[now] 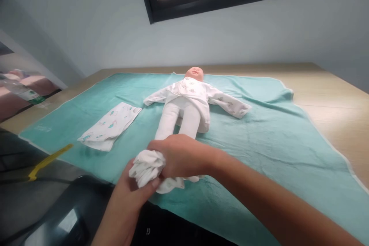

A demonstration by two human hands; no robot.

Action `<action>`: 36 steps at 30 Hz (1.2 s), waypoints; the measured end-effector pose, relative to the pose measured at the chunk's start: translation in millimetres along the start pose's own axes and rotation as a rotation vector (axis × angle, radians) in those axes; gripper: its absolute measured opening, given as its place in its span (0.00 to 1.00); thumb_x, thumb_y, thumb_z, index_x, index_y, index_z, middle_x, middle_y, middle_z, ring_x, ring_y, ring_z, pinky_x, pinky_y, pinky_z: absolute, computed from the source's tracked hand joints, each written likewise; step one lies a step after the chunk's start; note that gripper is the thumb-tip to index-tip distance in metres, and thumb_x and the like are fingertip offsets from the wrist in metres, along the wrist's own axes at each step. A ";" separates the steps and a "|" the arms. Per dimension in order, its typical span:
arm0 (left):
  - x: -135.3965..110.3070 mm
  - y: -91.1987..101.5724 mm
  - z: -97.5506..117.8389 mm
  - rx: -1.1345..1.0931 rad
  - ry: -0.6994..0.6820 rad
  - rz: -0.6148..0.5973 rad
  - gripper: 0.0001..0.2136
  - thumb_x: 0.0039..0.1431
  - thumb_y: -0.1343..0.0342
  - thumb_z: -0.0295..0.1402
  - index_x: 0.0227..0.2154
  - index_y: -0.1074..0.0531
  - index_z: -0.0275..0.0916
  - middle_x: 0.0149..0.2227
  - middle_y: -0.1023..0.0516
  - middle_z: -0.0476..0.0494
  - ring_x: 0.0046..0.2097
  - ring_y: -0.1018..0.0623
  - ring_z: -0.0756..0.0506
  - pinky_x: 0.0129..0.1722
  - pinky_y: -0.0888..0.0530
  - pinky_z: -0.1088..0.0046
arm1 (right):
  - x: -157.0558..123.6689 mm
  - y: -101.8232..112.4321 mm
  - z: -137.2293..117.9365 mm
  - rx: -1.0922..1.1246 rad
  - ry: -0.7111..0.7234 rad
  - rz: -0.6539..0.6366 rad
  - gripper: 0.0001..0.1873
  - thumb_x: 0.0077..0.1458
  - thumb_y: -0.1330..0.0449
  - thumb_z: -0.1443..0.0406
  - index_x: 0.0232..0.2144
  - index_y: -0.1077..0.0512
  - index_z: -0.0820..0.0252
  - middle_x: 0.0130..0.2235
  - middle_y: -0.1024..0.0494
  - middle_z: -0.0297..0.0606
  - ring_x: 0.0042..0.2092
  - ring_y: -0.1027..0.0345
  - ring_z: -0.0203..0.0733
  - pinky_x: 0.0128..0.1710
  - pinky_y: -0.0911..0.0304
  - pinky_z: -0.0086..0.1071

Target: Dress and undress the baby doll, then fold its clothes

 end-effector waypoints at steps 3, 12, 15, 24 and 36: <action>1.5 -2.5 -10.7 0.092 -0.139 0.032 0.29 0.38 0.29 0.33 0.47 0.29 0.40 0.46 0.22 0.41 0.46 0.22 0.39 0.42 0.24 0.68 | -0.7 1.3 2.2 0.073 0.066 -0.063 0.14 0.49 0.37 0.66 0.40 0.29 0.55 0.37 0.21 0.34 0.35 0.30 0.40 0.30 0.41 0.29; 0.9 -5.2 -2.4 0.235 -0.239 0.113 0.12 0.53 0.38 0.36 0.41 0.24 0.41 0.39 0.23 0.45 0.41 0.24 0.42 0.38 0.27 0.72 | 0.0 1.3 11.3 0.215 0.080 0.016 0.04 0.52 0.40 0.67 0.34 0.30 0.58 0.35 0.23 0.33 0.36 0.29 0.39 0.33 0.37 0.29; 1.7 -7.9 2.2 0.089 -0.173 0.109 0.16 0.53 0.38 0.37 0.45 0.24 0.39 0.41 0.21 0.44 0.43 0.22 0.41 0.40 0.27 0.71 | -0.3 1.3 12.3 0.212 0.066 0.089 0.05 0.52 0.39 0.64 0.33 0.29 0.58 0.34 0.23 0.32 0.36 0.30 0.38 0.33 0.38 0.29; -3.5 -14.9 9.6 -0.137 0.028 0.103 0.24 0.48 0.34 0.38 0.49 0.24 0.37 0.44 0.18 0.40 0.48 0.21 0.37 0.46 0.25 0.65 | -2.0 7.4 11.9 0.144 0.003 -0.026 0.07 0.51 0.38 0.61 0.32 0.30 0.58 0.31 0.24 0.30 0.32 0.32 0.36 0.29 0.42 0.28; -6.5 -11.7 7.8 -0.104 0.062 0.146 0.21 0.44 0.31 0.38 0.43 0.24 0.37 0.41 0.18 0.41 0.46 0.20 0.38 0.41 0.23 0.67 | -4.2 9.8 13.0 0.119 0.033 -0.076 0.08 0.49 0.38 0.65 0.34 0.31 0.58 0.32 0.24 0.30 0.33 0.32 0.36 0.31 0.42 0.28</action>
Point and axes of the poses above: each hand's wrist, its own x-axis towards the middle knuckle, its own y-axis out of the back of the hand, z = x × y, the point moved 1 cm from there along x, towards the middle knuckle
